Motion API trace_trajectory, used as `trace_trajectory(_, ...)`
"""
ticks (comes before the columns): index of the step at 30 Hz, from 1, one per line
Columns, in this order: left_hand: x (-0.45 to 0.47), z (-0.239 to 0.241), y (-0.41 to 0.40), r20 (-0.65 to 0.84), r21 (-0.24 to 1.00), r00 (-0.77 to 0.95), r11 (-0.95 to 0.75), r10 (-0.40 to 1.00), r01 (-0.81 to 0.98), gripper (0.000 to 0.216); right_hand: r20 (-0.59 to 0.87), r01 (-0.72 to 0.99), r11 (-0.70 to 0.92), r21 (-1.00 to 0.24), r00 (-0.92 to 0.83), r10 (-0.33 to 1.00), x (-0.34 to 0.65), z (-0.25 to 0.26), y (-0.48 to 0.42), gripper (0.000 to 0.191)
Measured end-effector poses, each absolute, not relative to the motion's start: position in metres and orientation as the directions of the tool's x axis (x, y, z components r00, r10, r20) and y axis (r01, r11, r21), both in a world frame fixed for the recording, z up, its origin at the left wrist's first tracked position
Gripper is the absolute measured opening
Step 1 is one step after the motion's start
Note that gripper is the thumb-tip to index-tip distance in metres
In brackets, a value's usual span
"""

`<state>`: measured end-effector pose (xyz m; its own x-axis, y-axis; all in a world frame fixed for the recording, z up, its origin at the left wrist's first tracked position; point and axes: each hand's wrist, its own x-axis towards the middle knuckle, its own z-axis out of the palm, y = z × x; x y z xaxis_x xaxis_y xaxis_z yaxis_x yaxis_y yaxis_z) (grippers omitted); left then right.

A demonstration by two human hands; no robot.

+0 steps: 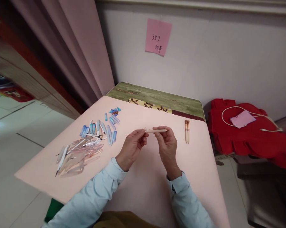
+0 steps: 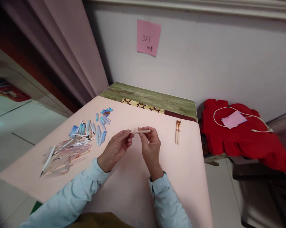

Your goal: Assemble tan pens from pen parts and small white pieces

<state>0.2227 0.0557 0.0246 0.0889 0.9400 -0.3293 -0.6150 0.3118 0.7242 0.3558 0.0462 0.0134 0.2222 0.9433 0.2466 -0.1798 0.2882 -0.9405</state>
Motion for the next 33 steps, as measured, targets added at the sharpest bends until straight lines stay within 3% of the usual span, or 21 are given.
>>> trace_trajectory(8,0.222,0.024,0.054,-0.360,0.739,0.160,0.386,0.919,-0.552,0.022,0.272,-0.149,0.299,-0.942,0.178,0.946,0.360,0.017,0.045,0.016)
trace_trajectory(18,0.218,0.017,0.063,-0.347,0.696,0.164,0.371,0.923,-0.614,0.023,0.262,-0.214,0.302,-0.929,0.196,0.945,0.361,0.023,0.043,0.013)
trace_trajectory(26,0.206,0.009,0.070,-0.363,0.736,0.086,0.342,0.928,-0.584,0.023,0.263,-0.164,0.316,-0.934,0.279,0.923,0.363,0.020,0.045,0.017)
trace_trajectory(33,0.200,-0.001,0.074,-0.367,0.738,0.008,0.297,0.930,-0.607,0.028,0.168,-0.228,0.266,-0.937,0.374,0.912,0.373,0.010,0.054,0.024)
